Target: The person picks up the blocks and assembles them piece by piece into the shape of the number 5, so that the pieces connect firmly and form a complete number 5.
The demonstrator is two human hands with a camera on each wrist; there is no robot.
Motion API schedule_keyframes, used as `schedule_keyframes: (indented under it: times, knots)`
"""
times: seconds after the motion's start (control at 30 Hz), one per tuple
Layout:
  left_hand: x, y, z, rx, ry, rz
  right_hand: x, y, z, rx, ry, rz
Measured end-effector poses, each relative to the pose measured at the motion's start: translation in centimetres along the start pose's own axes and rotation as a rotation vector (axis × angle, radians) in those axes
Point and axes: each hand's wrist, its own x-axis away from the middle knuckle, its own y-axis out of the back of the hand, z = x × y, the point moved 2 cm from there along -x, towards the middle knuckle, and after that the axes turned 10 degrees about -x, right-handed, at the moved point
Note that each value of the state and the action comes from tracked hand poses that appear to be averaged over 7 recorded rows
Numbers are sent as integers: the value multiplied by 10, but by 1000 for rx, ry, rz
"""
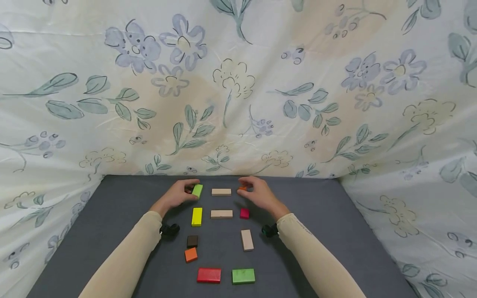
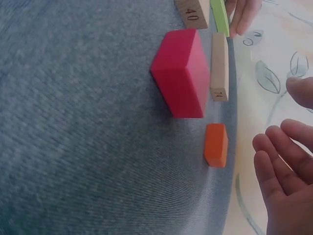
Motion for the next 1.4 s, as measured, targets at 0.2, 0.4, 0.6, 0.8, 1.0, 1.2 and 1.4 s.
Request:
schedule_keyframes:
  times: [0.2,0.4,0.6,0.8,1.0,1.2,1.4]
  knots:
    - [0,-2,2,-17,19,-11,-2,-4,-5,-25,-7,9]
    - [1,-3,5,-25,24,-28,-6,-8,-7,-23,-7,16]
    - [1,-4,7,-29,34,-44,-12,-12,-7,-10,-10,45]
    - [0,-5,7,-41,36,-47,-16,-16,-7,-8,-16,59]
    - [0,-3,7,-38,45,-51,-21,-21,-7,4,-7,74]
    - [-1,-3,6,-78,36,-44,-27,-26,-7,43,-6,101]
    - [-1,-4,2,-107,25,-34,-31,-31,-3,99,3,154]
